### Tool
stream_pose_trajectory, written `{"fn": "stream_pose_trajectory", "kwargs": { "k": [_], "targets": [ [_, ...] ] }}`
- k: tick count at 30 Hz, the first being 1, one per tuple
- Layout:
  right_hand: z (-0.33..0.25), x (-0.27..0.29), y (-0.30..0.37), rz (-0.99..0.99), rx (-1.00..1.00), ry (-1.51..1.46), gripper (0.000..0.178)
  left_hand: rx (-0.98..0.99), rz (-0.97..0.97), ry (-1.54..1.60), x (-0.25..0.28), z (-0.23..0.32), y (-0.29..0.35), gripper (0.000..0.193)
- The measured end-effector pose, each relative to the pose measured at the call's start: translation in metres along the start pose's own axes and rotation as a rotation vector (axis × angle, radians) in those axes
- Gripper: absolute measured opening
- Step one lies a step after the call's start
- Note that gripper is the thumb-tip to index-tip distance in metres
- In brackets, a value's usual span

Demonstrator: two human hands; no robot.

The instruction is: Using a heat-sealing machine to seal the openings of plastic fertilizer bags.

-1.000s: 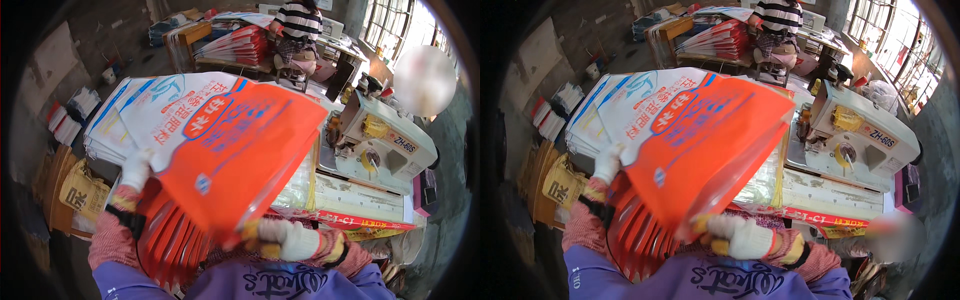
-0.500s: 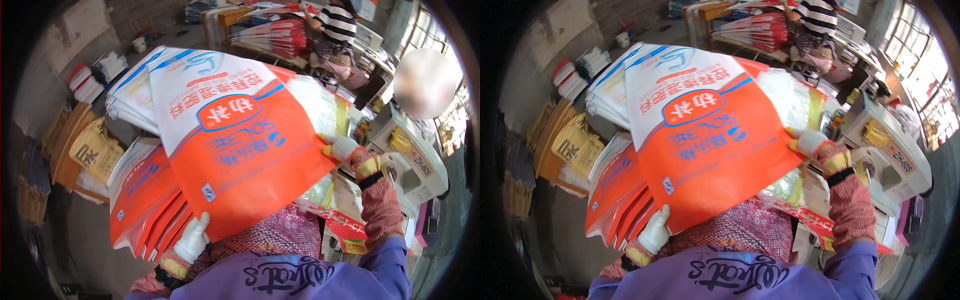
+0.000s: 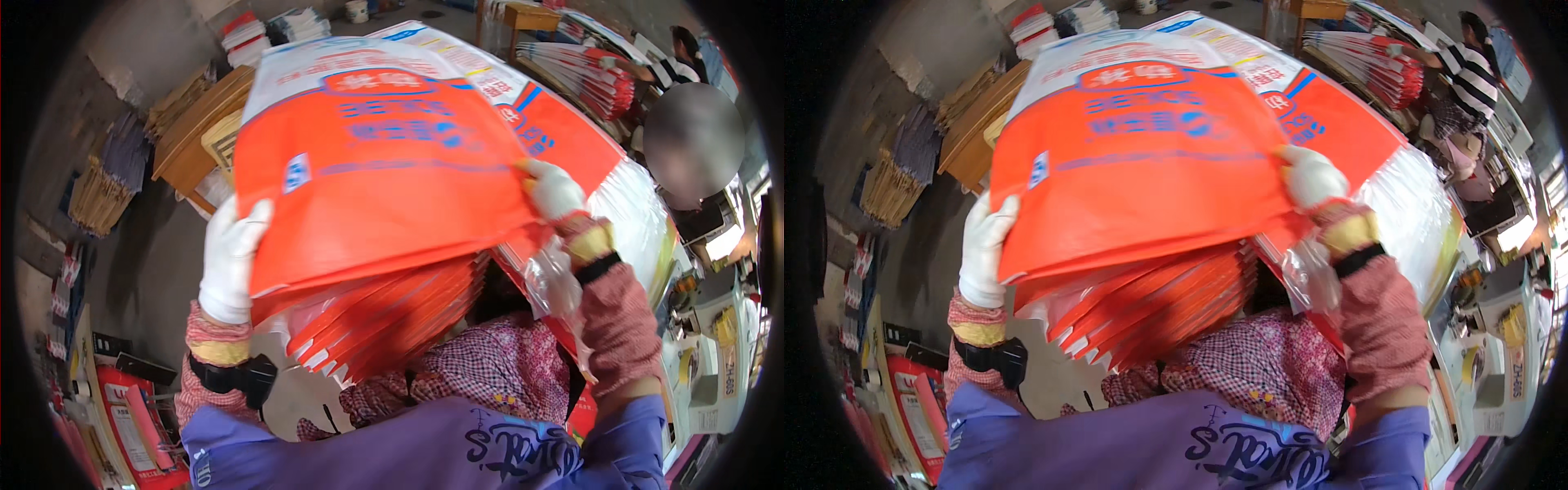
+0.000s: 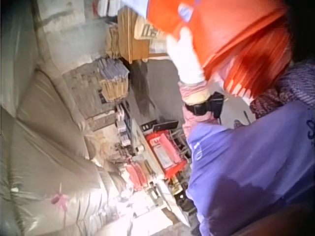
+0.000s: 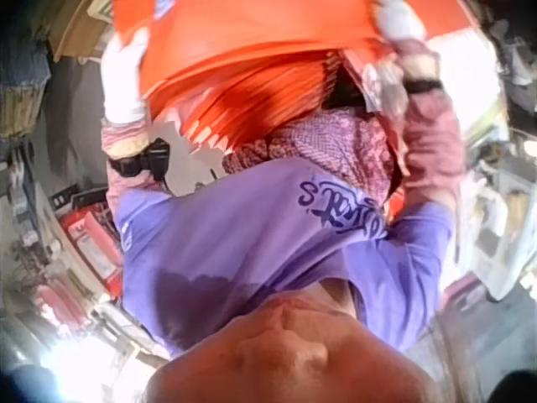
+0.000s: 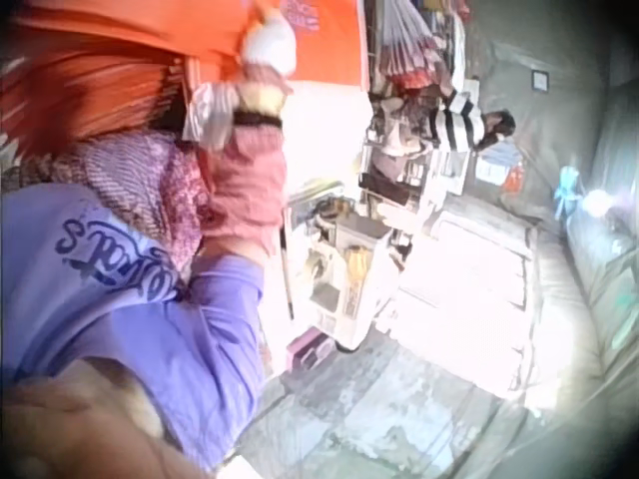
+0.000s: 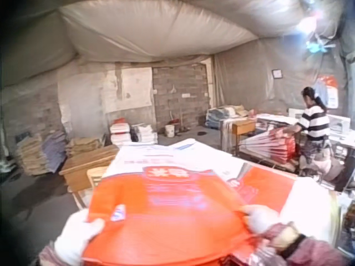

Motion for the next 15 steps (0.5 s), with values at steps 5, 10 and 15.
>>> {"fn": "stream_pose_trajectory", "kwargs": {
  "k": [5, 10, 15],
  "targets": [
    [-0.104, -0.113, -0.016, -0.106, 0.072, 0.376, 0.03, 0.609, 0.325, -0.049, 0.093, -0.104, 0.054, 0.041],
    [-0.07, -0.206, 0.029, -0.363, -0.139, 0.47, 0.031, 0.885, 0.018, -0.57, 0.108, -0.308, 0.175, 0.033],
    [0.051, -0.26, 0.054, 0.164, 0.27, 0.932, 0.034, 0.67, -0.242, -1.07, 0.043, -0.256, 0.142, 0.032]
  ]
}}
Point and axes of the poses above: each hand's wrist, its own y-axis away from the middle knuckle, its own x-axis out of the back of the hand, z = x × y, the point moved 2 cm from there along -y, towards the middle knuckle, and after that the axes turned 1 degree about x, right-handed, at the moved point
